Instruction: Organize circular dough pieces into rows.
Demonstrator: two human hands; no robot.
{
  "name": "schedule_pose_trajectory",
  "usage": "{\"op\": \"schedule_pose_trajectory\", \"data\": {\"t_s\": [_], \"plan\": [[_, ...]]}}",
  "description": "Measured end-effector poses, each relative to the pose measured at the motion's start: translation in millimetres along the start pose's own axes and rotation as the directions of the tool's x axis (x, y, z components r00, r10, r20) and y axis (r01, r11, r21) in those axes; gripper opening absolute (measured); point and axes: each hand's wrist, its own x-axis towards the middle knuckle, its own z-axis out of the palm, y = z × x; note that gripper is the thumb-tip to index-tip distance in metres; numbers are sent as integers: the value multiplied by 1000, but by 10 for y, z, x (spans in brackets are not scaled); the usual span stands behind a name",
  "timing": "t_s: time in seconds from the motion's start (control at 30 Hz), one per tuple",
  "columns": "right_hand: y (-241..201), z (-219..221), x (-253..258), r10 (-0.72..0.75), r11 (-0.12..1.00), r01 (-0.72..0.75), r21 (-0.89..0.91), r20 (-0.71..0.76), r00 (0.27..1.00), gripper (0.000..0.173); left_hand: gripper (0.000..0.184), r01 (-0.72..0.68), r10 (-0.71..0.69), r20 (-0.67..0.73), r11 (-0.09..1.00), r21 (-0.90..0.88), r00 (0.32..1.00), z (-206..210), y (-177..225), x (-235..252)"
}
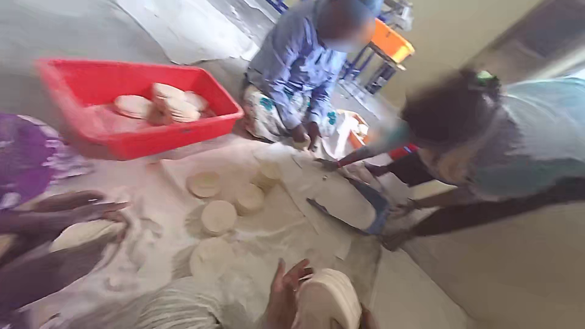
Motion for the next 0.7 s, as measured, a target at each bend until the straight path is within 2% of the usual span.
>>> {"op": "schedule_pose_trajectory", "data": {"t_s": [0.07, 0.1, 0.17, 0.23, 0.33, 0.43, 0.53, 0.63, 0.7], "plan": [[68, -3, 11, 53, 999, -54, 6, 37, 998, 75, 79, 112, -117, -83, 992, -63, 990, 123, -57, -20], [104, 9, 50, 78, 997, -78, 4, 58, 995, 73, 79, 117, -121, -54, 991, -70, 991, 134, -82, 3], [101, 31, 75, 92, 995, -93, 18, 60, 994, 68, 85, 85, -85, 1, 994, -65, 996, 86, -64, 55], [38, 23, 84, 33, 998, -35, 43, 44, 998, 67, 90, 20, -19, 15, 997, -72, 1000, 22, -19, 83], [121, 60, 23, 48, 995, -53, 85, 60, 997, 78, 87, 86, -92, -52, 991, -105, 994, 65, -37, -3], [105, 84, 50, 120, 987, -126, 100, 67, 990, 70, 86, 113, -113, 7, 987, -113, 994, 103, -70, 15], [29, 73, 44, 107, 986, -109, 125, 26, 994, 65, 91, 69, -70, -10, 993, -97, 998, -44, -87, 48], [113, 111, 97, 98, 995, -100, 29, 54, 994, 73, 79, 131, -159, -150, 974, -183, 976, 54, -126, 6], [82, 144, 186, 123, 992, -121, -28, 74, 990, 70, 78, 81, -108, -140, 979, -189, 984, 141, -80, 11]]}}
